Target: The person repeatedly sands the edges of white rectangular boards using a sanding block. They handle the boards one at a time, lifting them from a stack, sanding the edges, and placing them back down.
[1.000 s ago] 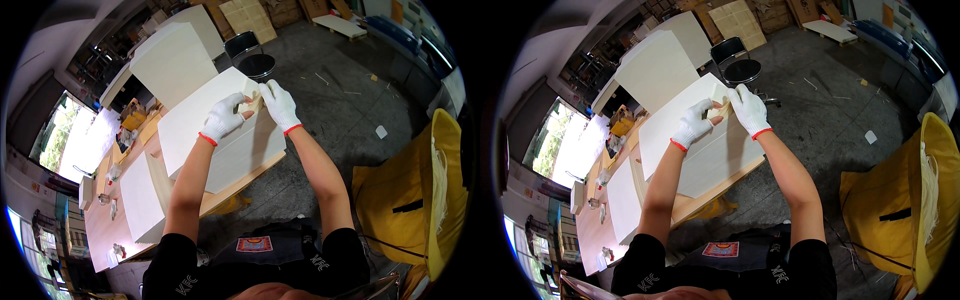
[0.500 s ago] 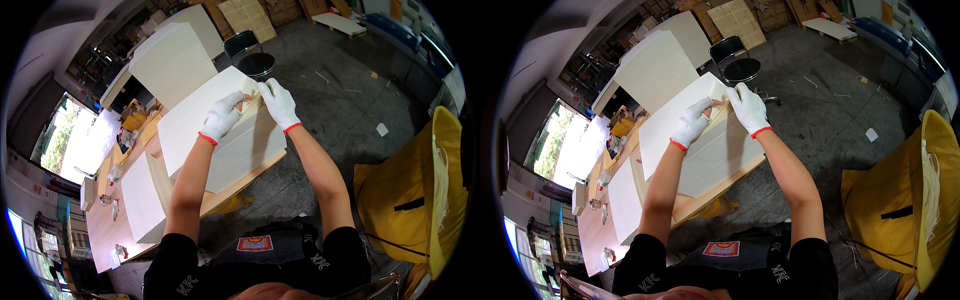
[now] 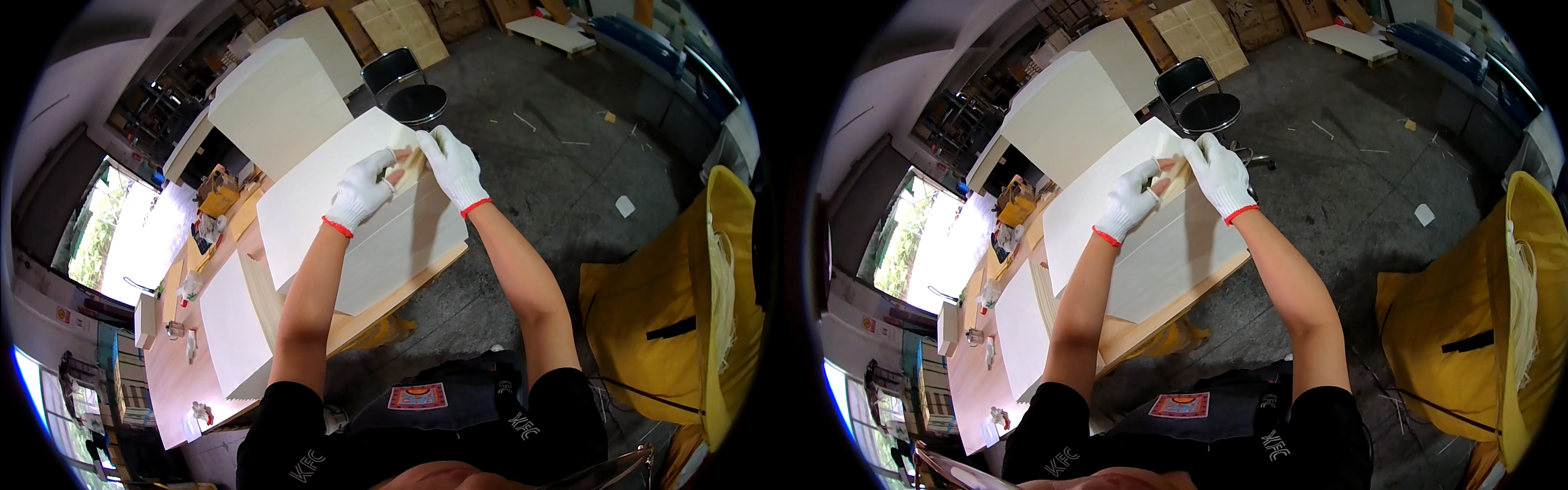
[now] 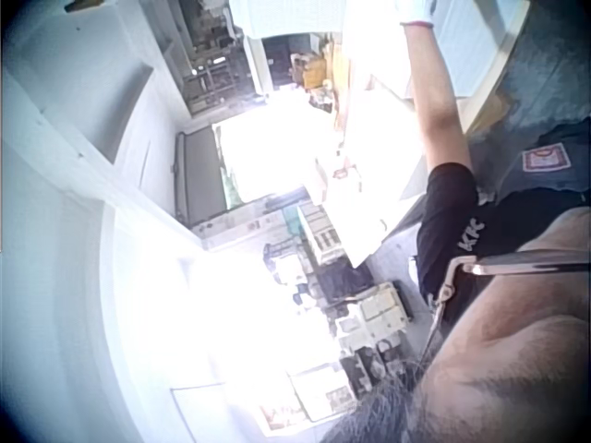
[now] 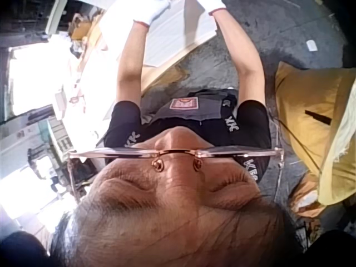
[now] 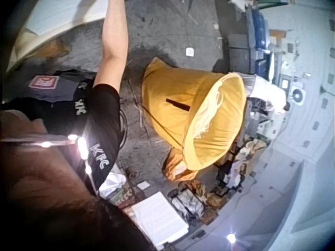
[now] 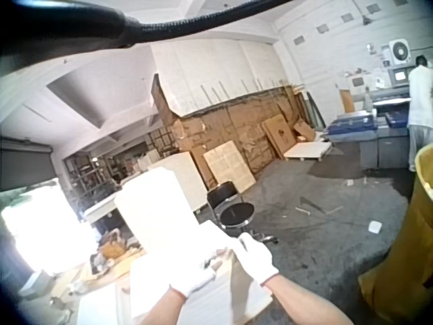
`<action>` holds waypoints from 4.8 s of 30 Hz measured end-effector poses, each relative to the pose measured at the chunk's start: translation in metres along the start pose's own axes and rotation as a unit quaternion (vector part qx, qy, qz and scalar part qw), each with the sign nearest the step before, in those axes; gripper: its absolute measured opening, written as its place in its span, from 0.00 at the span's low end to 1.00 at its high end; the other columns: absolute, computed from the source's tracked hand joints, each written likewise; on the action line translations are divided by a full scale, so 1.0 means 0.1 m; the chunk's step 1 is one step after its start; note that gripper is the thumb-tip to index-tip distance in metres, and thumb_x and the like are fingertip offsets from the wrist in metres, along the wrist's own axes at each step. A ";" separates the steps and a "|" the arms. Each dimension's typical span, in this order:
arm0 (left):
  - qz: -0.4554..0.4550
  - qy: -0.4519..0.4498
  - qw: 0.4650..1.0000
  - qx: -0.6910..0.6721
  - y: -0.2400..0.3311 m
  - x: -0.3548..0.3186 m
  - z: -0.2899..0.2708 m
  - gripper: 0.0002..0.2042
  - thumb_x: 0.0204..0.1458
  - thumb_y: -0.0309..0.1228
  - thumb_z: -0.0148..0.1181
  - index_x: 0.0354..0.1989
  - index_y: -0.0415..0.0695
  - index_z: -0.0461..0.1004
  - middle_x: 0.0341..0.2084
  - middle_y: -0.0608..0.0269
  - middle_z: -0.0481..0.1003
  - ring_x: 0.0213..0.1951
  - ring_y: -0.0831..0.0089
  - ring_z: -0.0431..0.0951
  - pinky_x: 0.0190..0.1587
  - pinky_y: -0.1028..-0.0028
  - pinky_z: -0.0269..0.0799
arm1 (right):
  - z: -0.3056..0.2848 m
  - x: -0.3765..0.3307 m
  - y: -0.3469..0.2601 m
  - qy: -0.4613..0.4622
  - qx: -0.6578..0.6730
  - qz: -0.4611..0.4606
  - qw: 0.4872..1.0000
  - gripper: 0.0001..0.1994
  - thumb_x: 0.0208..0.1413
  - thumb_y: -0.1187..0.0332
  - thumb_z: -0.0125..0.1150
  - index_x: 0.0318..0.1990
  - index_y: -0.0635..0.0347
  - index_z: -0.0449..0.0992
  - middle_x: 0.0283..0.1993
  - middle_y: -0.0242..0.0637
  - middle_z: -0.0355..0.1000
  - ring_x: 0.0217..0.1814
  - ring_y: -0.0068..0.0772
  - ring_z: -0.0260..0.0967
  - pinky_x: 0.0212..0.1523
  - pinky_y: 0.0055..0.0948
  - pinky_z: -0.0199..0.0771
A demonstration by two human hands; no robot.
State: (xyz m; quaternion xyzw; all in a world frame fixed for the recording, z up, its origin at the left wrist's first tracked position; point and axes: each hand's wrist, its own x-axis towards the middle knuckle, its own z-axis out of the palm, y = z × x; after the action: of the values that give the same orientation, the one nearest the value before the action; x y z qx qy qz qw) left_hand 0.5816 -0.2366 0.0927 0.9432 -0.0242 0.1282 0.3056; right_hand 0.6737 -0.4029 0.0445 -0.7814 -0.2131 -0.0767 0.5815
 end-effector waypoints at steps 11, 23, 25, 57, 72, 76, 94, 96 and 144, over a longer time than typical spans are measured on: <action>-0.100 -0.073 0.992 0.033 0.30 -0.04 -0.10 0.16 0.55 0.33 0.67 0.52 0.49 0.79 0.38 0.56 0.80 0.34 0.67 0.81 0.43 0.67 0.75 | 0.03 0.01 0.02 0.015 0.002 0.005 1.000 0.24 0.65 0.44 0.49 0.41 0.58 0.75 0.36 0.53 0.78 0.42 0.61 0.76 0.44 0.51 0.72; -0.031 -0.016 0.999 0.029 0.17 -0.06 -0.08 0.14 0.62 0.32 0.55 0.55 0.53 0.78 0.36 0.55 0.78 0.38 0.62 0.78 0.46 0.66 0.74 | -0.24 0.04 0.05 -0.018 -0.131 0.018 0.991 0.30 0.61 0.34 0.49 0.37 0.55 0.76 0.33 0.47 0.79 0.40 0.54 0.79 0.42 0.48 0.73; 0.013 0.023 1.000 0.009 0.11 -0.06 -0.04 0.15 0.63 0.30 0.51 0.56 0.52 0.78 0.36 0.56 0.78 0.36 0.64 0.77 0.45 0.67 0.74 | -0.35 0.06 0.05 -0.114 -0.240 -0.029 0.964 0.28 0.61 0.35 0.50 0.36 0.54 0.75 0.32 0.46 0.79 0.39 0.53 0.79 0.42 0.47 0.74; -0.074 -0.042 0.996 -0.016 0.15 -0.01 -0.05 0.18 0.56 0.30 0.68 0.55 0.50 0.78 0.42 0.59 0.79 0.24 0.77 0.74 0.35 0.71 0.74 | -0.01 0.04 0.13 -0.006 -0.004 -0.071 0.997 0.24 0.69 0.44 0.42 0.42 0.59 0.72 0.37 0.57 0.76 0.43 0.66 0.72 0.42 0.55 0.68; -0.052 -0.033 0.998 0.020 0.24 -0.05 -0.06 0.15 0.56 0.33 0.67 0.52 0.49 0.79 0.38 0.54 0.80 0.36 0.63 0.80 0.44 0.67 0.75 | 0.01 0.04 0.16 -0.008 -0.027 -0.069 0.997 0.24 0.68 0.45 0.43 0.45 0.59 0.73 0.37 0.59 0.76 0.43 0.65 0.73 0.43 0.55 0.69; -0.008 -0.005 0.999 0.042 0.08 -0.03 -0.02 0.16 0.54 0.33 0.69 0.52 0.49 0.79 0.36 0.56 0.80 0.30 0.67 0.80 0.39 0.67 0.75 | 0.03 0.03 0.15 0.000 -0.021 -0.076 0.997 0.24 0.68 0.45 0.43 0.45 0.59 0.73 0.37 0.58 0.76 0.43 0.65 0.74 0.42 0.55 0.69; 0.076 0.071 0.946 0.307 0.13 -0.34 -0.05 0.29 0.50 0.26 0.58 0.65 0.51 0.67 0.46 0.50 0.80 0.48 0.48 0.80 0.48 0.53 0.76 | -0.47 -0.12 -0.03 0.113 -0.007 -0.049 0.992 0.21 0.64 0.44 0.54 0.44 0.53 0.77 0.33 0.36 0.77 0.35 0.41 0.77 0.39 0.37 0.73; 0.010 0.040 0.937 0.347 0.08 -0.40 -0.13 0.26 0.52 0.29 0.58 0.62 0.49 0.68 0.43 0.45 0.80 0.46 0.47 0.81 0.48 0.52 0.76 | -0.46 -0.15 -0.11 0.083 0.002 -0.065 0.994 0.20 0.64 0.46 0.54 0.43 0.54 0.77 0.32 0.36 0.77 0.33 0.38 0.76 0.37 0.36 0.73; 0.138 0.448 0.787 -0.401 -0.76 -2.98 -2.35 0.25 0.63 0.30 0.60 0.68 0.44 0.63 0.59 0.56 0.70 0.59 0.64 0.71 0.64 0.64 0.68 | 2.19 -1.51 -2.49 -0.227 0.155 -0.406 0.871 0.27 0.61 0.74 0.57 0.69 0.54 0.68 0.57 0.42 0.77 0.50 0.31 0.78 0.51 0.26 0.76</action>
State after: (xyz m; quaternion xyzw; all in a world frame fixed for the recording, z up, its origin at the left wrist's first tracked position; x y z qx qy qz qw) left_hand 0.2498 -0.0472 0.1565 0.5592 -0.0636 0.5559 0.6117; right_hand 0.4046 -0.1757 0.1391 -0.5214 -0.6469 -0.0931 0.5487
